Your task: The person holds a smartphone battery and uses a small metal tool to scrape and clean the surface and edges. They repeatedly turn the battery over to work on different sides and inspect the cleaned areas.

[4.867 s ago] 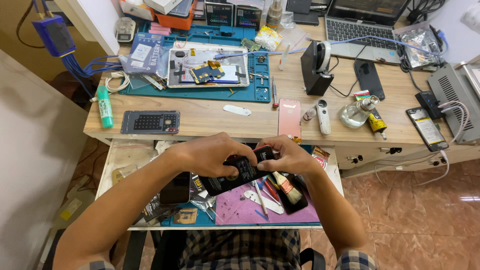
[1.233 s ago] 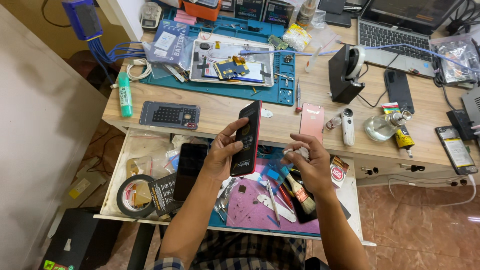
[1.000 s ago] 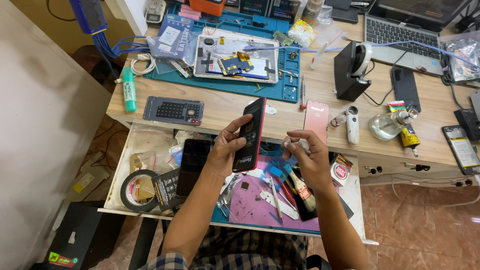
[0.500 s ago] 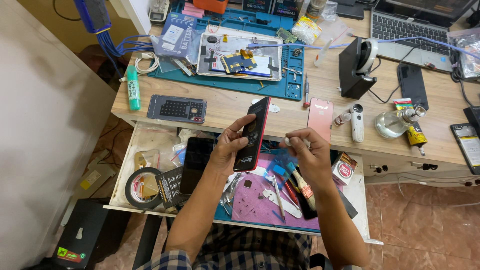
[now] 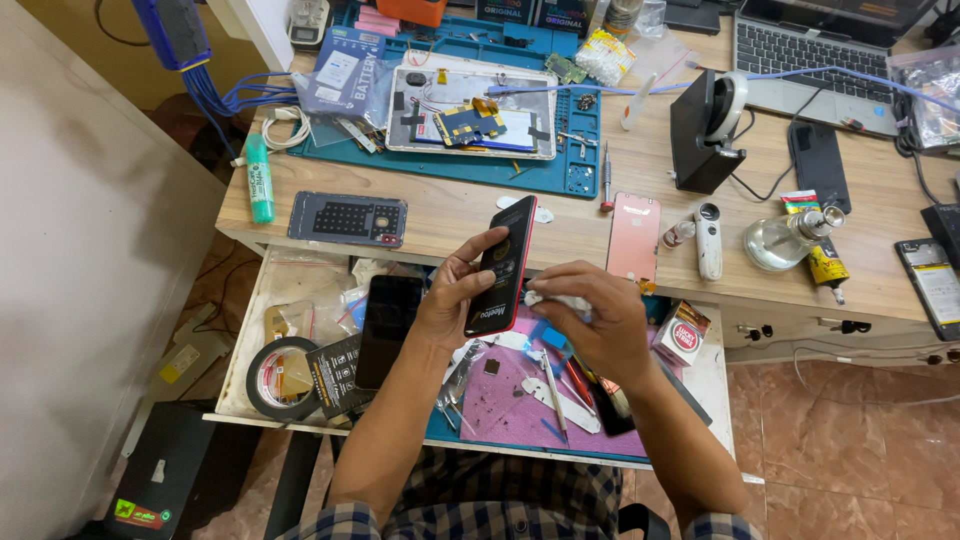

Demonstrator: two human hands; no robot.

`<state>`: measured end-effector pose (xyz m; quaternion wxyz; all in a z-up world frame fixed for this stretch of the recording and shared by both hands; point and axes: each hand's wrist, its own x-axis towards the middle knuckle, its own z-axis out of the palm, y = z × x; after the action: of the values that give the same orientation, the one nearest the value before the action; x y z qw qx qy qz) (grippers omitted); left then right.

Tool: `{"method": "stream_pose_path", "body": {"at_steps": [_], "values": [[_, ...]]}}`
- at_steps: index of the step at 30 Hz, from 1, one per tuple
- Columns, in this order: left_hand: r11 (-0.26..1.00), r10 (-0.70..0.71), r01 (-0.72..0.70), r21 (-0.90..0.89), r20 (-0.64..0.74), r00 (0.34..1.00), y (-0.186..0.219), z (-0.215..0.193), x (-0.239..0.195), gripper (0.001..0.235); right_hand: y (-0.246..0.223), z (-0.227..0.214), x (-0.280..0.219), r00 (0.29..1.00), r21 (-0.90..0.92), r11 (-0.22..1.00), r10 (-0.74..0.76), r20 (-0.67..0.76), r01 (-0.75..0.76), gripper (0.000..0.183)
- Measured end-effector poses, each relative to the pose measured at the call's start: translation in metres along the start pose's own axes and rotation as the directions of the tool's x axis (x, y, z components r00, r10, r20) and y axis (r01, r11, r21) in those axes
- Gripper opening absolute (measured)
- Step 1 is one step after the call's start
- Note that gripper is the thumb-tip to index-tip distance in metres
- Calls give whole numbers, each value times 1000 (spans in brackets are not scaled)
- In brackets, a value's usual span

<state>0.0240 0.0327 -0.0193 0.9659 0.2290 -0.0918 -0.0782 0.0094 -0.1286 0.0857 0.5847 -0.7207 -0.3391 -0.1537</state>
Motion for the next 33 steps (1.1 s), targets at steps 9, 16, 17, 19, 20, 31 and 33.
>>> {"method": "stream_pose_path", "body": {"at_steps": [9,16,17,19,20,31,33], "values": [[1000,13,-13,-10,-14,1000,2,5,0,55,-6,12,11,924,-271,884,-368,101,381,13],[1000,3,-3,-10,-11,1000,3,9,-1,57,-8,8,7,870,-365,790,-460,180,493,13],[1000,2,-2,-11,-11,1000,1,6,-2,57,-8,9,6,870,-366,790,-458,180,492,13],[1000,-7,7,-17,-10,1000,-1,2,1,57,-6,11,7,856,-352,783,-496,144,513,14],[1000,-4,4,-16,-5,1000,0,0,5,57,-7,10,9,854,-354,780,-500,145,517,14],[999,25,-24,32,-10,1000,0,-4,1,57,8,3,-27,775,-346,702,-617,141,622,19],[999,20,-20,33,-15,1000,1,3,-1,57,0,4,-12,819,-350,753,-569,78,557,17]]}}
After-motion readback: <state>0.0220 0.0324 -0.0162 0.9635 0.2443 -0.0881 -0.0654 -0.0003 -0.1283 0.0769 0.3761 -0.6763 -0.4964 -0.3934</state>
